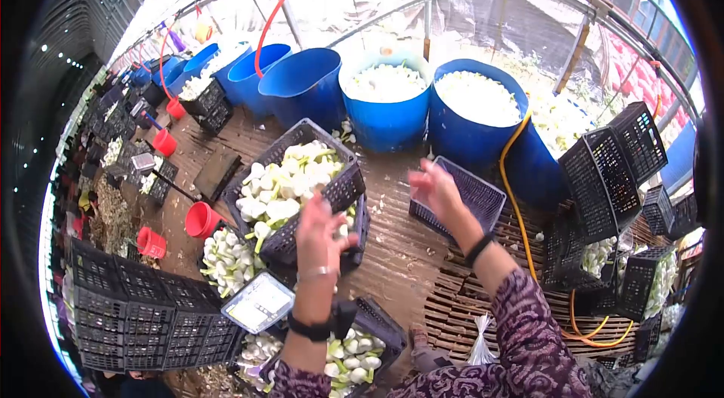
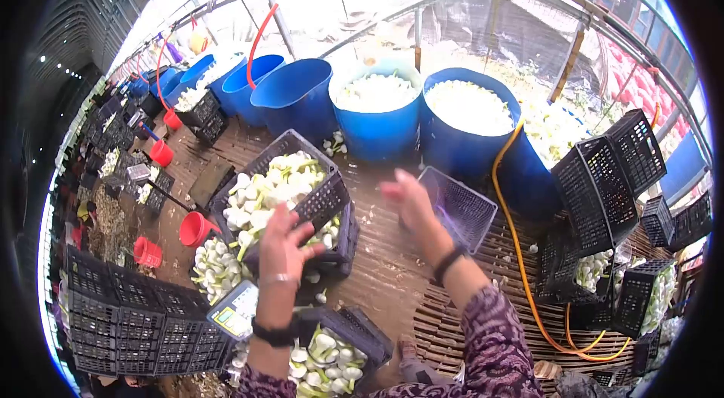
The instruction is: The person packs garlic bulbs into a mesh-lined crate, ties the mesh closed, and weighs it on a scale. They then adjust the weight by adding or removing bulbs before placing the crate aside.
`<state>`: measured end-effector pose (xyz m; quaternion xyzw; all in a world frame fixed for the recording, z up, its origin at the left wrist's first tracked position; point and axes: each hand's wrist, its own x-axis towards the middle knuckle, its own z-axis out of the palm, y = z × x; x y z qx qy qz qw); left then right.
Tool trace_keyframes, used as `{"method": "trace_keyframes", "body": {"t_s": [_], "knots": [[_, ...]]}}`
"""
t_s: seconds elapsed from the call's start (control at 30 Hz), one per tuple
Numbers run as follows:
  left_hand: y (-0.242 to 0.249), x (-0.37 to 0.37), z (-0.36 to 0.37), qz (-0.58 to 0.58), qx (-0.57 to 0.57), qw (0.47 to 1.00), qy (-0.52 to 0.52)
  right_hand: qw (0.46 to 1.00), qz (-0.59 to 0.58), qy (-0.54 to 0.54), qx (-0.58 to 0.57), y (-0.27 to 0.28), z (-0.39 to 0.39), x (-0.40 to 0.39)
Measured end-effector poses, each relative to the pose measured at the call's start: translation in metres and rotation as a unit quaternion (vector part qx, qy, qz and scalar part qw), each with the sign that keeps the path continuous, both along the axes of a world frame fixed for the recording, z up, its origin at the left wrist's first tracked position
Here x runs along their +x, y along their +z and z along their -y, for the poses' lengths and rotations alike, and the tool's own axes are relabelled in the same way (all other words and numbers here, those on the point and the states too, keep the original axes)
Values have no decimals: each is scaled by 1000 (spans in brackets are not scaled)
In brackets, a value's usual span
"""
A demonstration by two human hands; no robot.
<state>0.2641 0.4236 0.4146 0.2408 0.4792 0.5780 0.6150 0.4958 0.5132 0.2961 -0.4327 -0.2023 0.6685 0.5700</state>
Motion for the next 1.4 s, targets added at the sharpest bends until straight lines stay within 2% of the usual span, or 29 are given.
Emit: {"method": "trace_keyframes", "body": {"t_s": [0.07,0.1,0.17,0.2,0.27,0.33,0.37,0.4,0.43,0.47,0.5,0.53,0.57,0.6,0.63,0.67,0.73,0.83,0.97,1.03,1.13,1.27,1.4], "knots": [[-18,-8,56,-14,-29,999,-30,995,-33,68,-68,-67,75,8],[-27,-14,84,-14,-45,998,-43,987,-91,110,-76,-138,115,24],[-42,-34,141,-9,-88,992,-91,951,3,49,-304,-161,207,33],[-42,-40,169,-8,-104,991,-82,934,55,62,-349,-158,245,41],[-51,-59,223,-34,-152,985,-75,890,33,48,-452,-187,300,62],[-45,-74,268,-62,-198,974,-87,875,82,58,-473,-203,329,78],[-58,-85,292,-46,-196,978,-63,879,128,35,-458,-178,325,71],[-60,-91,307,-29,-196,980,-36,907,36,26,-418,-174,320,73],[-63,-98,324,-34,-174,984,-30,940,122,14,-318,-175,315,66],[-44,-95,326,-25,-235,971,24,957,103,34,-269,-164,305,61],[-36,-97,334,-50,-240,968,51,949,131,52,-281,-155,292,52],[-28,-102,341,-92,-241,965,46,967,122,132,-179,-173,286,54],[-21,-109,349,-124,-215,968,41,975,63,103,-187,-158,274,31],[-27,-119,362,-118,-229,964,69,965,79,154,-198,-156,264,18],[-32,-129,375,-114,-223,965,73,951,178,136,-213,-111,263,-22],[-36,-138,388,-106,-214,969,61,948,181,165,-202,-106,264,-38],[-41,-149,414,-98,-206,972,65,949,159,193,-194,-102,273,-72],[-58,-165,458,-99,-215,968,86,918,205,314,-133,-90,302,-129],[-76,-182,504,-104,-261,951,131,882,264,371,-125,-101,338,-184],[-89,-190,525,-102,-267,948,141,841,316,438,-39,-109,343,-210],[-97,-199,543,-105,-271,944,152,843,328,426,-17,-112,344,-255],[-108,-204,560,-100,-296,938,149,859,270,435,10,-102,348,-294],[-120,-210,569,-89,-295,942,133,825,333,454,51,-107,369,-302]]}}
